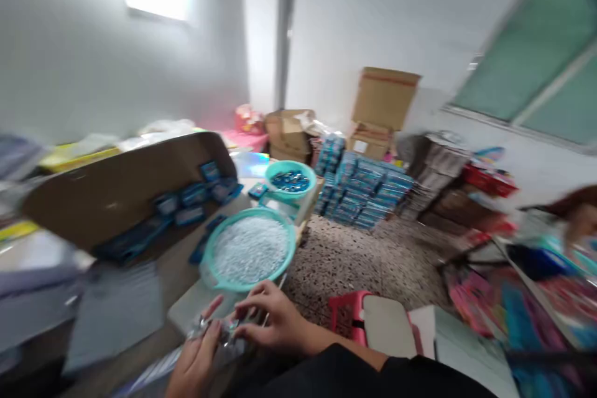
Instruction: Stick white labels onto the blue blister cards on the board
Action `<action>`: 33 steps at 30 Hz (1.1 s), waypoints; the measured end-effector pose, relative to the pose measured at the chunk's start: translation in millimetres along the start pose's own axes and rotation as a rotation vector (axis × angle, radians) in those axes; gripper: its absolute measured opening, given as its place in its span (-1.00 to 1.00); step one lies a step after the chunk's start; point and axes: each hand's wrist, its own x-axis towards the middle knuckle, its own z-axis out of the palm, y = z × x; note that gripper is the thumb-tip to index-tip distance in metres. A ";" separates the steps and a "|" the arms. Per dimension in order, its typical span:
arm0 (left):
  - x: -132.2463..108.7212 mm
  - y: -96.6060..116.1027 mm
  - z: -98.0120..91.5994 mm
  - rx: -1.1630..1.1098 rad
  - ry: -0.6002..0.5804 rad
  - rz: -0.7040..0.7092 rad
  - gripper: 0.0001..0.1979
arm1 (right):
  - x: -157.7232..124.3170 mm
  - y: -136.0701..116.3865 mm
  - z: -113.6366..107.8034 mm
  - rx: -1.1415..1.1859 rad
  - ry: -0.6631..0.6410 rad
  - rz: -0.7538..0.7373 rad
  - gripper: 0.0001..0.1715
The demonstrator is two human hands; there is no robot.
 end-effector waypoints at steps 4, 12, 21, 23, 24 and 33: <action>-25.0 4.4 -30.8 -0.104 0.098 -0.197 -0.43 | 23.3 -6.6 29.3 0.167 -0.158 0.166 -0.45; -60.5 14.7 -57.1 -0.281 0.404 -0.113 -0.40 | 47.3 -19.5 89.1 0.129 -0.432 -0.220 -0.77; -104.9 25.1 -83.8 0.404 0.892 -0.035 -0.72 | 43.0 -30.2 145.4 -0.094 -0.551 -0.269 -0.95; -118.5 29.8 -88.5 0.412 0.714 -0.038 -0.75 | 46.2 -35.9 150.5 -0.141 -0.637 -0.251 -0.92; -126.8 30.8 -90.5 0.392 0.665 -0.065 -0.71 | 48.2 -39.7 152.2 -0.155 -0.694 -0.263 -0.90; -216.3 2.4 -94.3 0.087 1.086 -0.215 -0.70 | 14.8 -67.6 192.1 -0.017 -1.298 -0.581 -0.87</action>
